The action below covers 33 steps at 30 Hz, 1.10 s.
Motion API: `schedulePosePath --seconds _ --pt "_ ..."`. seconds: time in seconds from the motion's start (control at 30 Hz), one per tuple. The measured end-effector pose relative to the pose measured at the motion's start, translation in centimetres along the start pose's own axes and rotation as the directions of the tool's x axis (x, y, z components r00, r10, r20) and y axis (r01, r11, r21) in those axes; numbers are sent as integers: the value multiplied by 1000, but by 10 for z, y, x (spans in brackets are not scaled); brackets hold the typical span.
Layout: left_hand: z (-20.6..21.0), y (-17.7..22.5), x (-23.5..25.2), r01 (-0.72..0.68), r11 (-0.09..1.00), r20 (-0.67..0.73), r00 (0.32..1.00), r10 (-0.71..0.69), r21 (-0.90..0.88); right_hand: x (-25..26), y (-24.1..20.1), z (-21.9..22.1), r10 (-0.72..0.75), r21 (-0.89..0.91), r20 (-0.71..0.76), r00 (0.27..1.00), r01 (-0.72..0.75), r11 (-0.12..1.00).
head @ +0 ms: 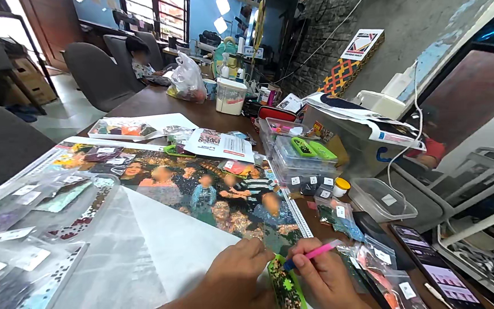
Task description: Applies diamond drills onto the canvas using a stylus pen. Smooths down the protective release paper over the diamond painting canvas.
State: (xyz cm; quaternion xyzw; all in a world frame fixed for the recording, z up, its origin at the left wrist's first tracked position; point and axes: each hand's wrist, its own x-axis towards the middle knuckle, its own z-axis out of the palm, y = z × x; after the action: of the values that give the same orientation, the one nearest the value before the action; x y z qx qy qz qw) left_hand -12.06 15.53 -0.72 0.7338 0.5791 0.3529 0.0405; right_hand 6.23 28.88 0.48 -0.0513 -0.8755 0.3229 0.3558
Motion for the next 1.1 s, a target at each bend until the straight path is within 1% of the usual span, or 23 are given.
schedulePosePath --seconds 0.2,0.3,0.57,0.87,1.0,1.1 --pt "1 0 0 -4 1000 3 1000 4 19 0 -2 -3 -2 14 -22 1000 2 1000" --pt "-1 1 1 4 1000 26 1000 -4 18 -1 -4 -6 4 33 3 1000 -4 999" --pt "0 -1 0 -3 1000 6 1000 3 2 -2 -2 -6 -7 60 51 999 4 998" --pt "1 -1 0 -4 1000 11 1000 4 5 -3 -1 -5 -9 49 53 999 6 999" --pt "1 -1 0 -8 1000 11 1000 7 16 -3 -1 -6 10 49 53 999 -13 999" --pt "1 0 1 -4 1000 9 1000 4 13 -3 0 -8 51 68 16 999 -52 996"
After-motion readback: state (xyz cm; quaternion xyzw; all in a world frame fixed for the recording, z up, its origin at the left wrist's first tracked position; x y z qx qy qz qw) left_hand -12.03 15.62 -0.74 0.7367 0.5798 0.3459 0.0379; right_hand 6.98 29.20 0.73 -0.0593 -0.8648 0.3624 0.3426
